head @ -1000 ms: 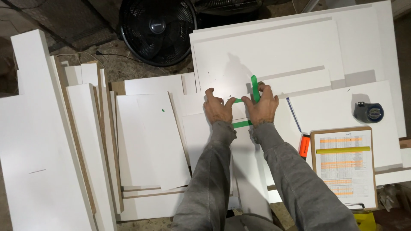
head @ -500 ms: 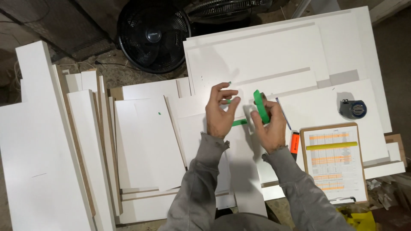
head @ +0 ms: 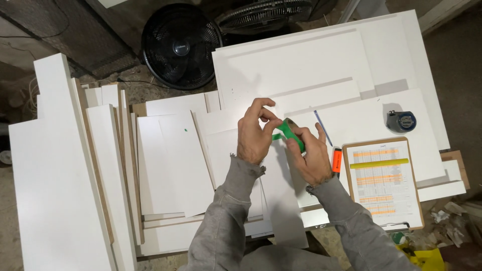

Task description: Measuring white wood panels with a tape measure, applying masking tape, and marking them with a pen for assembly.

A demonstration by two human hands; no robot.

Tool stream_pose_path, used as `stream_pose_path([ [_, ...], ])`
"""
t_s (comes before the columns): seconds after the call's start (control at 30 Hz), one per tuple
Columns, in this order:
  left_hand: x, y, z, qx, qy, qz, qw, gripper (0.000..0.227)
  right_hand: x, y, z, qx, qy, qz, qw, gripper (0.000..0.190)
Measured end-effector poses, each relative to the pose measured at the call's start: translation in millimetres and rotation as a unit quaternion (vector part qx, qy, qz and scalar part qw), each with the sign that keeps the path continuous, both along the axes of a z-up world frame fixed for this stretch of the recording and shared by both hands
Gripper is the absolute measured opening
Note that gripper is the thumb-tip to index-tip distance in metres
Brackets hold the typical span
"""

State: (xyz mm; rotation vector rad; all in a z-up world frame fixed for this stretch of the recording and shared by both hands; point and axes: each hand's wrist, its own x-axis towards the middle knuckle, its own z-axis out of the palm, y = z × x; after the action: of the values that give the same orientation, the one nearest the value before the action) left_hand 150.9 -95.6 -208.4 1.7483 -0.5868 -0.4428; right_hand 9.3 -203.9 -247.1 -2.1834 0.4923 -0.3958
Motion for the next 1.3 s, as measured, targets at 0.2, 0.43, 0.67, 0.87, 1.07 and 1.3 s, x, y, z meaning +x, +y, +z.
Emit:
stream_pose_path([
  [0.2, -16.7, -0.9, -2.1, -0.006, 0.000, 0.042, 0.999, 0.025, -1.2, -5.3, 21.6, -0.010, 0.078, 0.024, 0.997, 0.034],
  [0.43, -25.5, -1.5, 9.3, -0.005, -0.042, 0.025, 0.999, 0.030, -9.4, -7.9, 28.2, -0.021, 0.130, -0.005, 0.991, 0.030],
  [0.67, -39.8, -4.6, 5.7, 0.057, 0.005, 0.013, 0.998, 0.040, -19.3, -12.0, 18.7, -0.048, 0.117, -0.018, 0.992, 0.027],
  [0.87, -58.6, 0.1, -4.8, 0.085, -0.083, 0.083, 0.989, 0.037, -21.6, -15.3, 3.7, -0.082, 0.131, 0.016, 0.988, 0.029],
  [1.07, -64.1, -2.6, -2.6, 0.103, -0.090, 0.088, 0.987, 0.036, -16.3, -15.7, 20.2, -0.065, 0.195, 0.010, 0.979, 0.032],
  [1.3, -78.3, -3.9, 0.5, 0.131, -0.156, 0.096, 0.974, 0.048, -20.5, -20.8, 7.1, 0.064, 0.228, -0.033, 0.971, 0.037],
])
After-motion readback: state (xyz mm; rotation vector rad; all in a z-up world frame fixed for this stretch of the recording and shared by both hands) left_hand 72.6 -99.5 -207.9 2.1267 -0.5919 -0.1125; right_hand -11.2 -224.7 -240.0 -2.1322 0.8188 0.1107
